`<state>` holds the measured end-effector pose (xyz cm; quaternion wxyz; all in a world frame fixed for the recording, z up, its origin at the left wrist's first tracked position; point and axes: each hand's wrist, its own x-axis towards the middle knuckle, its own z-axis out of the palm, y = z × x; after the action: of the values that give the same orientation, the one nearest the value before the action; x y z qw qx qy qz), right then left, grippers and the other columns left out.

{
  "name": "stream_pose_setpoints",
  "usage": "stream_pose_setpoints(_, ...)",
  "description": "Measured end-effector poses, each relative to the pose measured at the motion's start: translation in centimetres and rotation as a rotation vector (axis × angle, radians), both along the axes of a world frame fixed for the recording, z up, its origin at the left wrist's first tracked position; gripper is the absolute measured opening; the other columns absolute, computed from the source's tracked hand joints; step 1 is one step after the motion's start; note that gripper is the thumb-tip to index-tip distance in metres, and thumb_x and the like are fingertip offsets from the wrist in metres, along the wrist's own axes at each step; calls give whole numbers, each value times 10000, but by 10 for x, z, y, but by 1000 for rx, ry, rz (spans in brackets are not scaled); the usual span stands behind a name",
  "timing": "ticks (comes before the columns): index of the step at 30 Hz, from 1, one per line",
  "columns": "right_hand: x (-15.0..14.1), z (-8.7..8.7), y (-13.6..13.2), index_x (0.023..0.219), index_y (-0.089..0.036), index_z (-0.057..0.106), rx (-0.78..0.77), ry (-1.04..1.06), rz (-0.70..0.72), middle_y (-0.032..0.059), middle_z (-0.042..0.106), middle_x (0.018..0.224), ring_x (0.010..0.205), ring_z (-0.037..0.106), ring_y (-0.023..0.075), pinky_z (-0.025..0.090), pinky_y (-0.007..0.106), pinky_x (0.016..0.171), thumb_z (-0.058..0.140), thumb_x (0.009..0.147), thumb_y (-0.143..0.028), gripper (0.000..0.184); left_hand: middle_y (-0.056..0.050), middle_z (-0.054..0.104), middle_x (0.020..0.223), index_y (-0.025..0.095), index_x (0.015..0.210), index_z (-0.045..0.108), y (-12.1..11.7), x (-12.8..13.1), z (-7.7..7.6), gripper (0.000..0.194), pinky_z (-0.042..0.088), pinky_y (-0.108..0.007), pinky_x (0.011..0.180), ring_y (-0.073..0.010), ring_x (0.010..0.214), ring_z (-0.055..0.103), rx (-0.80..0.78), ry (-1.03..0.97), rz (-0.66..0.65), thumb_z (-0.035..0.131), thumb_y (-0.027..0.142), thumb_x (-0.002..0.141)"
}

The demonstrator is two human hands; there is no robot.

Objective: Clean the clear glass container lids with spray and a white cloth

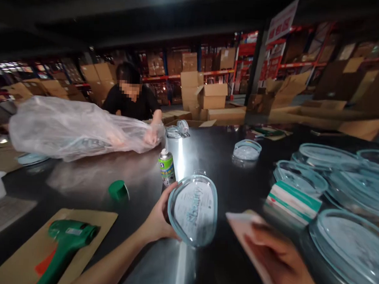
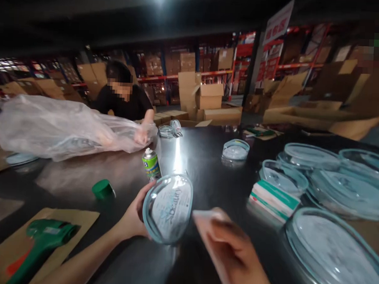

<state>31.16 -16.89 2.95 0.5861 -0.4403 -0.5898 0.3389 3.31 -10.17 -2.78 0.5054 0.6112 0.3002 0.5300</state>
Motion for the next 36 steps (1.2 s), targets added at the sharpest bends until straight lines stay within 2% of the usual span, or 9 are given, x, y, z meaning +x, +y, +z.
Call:
stream_pose_setpoints(2,5,25,16,803,-201,748,-186,369,-208,81,718,742,552,634,201,495,273,439,808,555,-455,359,-116,350,1514,316,1426,309,0,-1,21,1327,133,-517,1169,-372,1411,262,52,-21,3,964,275,273)
stream_pose_setpoints(4,-4,53,32,940,-202,730,-231,643,-297,38,717,711,479,592,131,451,189,389,845,510,-414,492,-101,330,1530,342,1423,320,1,-1,47,1334,137,-514,1169,-366,1415,257,112,-20,-14,966,240,261)
stream_pose_setpoints(7,-29,83,52,1000,-218,698,-87,861,-206,-12,712,713,527,620,100,465,128,428,864,484,-328,553,-97,308,1543,362,1438,299,3,-4,84,1382,134,-511,1169,-358,1419,252,195,-5,-51,964,206,237)
stream_pose_setpoints(10,-49,88,65,1021,-210,682,-40,898,-81,9,730,799,616,672,134,516,150,474,846,552,-310,507,-116,311,1539,356,1478,214,5,-9,105,1488,109,-523,1169,-360,1416,258,213,29,-69,962,202,201)
stream_pose_setpoints(14,-60,77,73,942,-173,693,-19,893,-73,73,735,912,776,706,200,561,190,548,793,654,-400,380,-127,267,1557,340,1495,179,10,-12,105,1552,70,-531,1169,-372,1428,217,205,75,-46,958,223,158)
stream_pose_setpoints(18,-65,70,68,970,-203,701,-71,860,-22,31,736,848,651,684,164,526,175,487,828,590,-349,427,-145,286,1547,301,1497,201,14,-13,98,1543,63,-531,1169,-386,1426,210,203,78,-44,957,248,153)
stream_pose_setpoints(25,-83,64,63,1007,-209,692,-133,909,4,12,716,790,608,657,155,576,273,653,833,595,-375,466,-129,338,1526,322,1496,183,12,-16,102,1499,78,-514,1171,-350,1421,250,176,29,-84,960,202,220)
stream_pose_setpoints(31,-94,62,61,994,-197,688,-72,907,-170,6,707,757,559,637,139,514,206,501,814,601,-373,449,-104,247,1568,349,1504,66,7,-13,98,1468,54,-484,1174,-317,1446,187,204,27,-181,955,205,346)
stream_pose_setpoints(36,-98,61,55,1143,-233,657,-112,861,-177,28,725,885,752,687,192,555,244,607,727,734,-419,454,-125,180,1584,297,1513,28,9,-12,98,1413,20,-476,1172,-325,1450,165,243,24,-244,936,320,431)
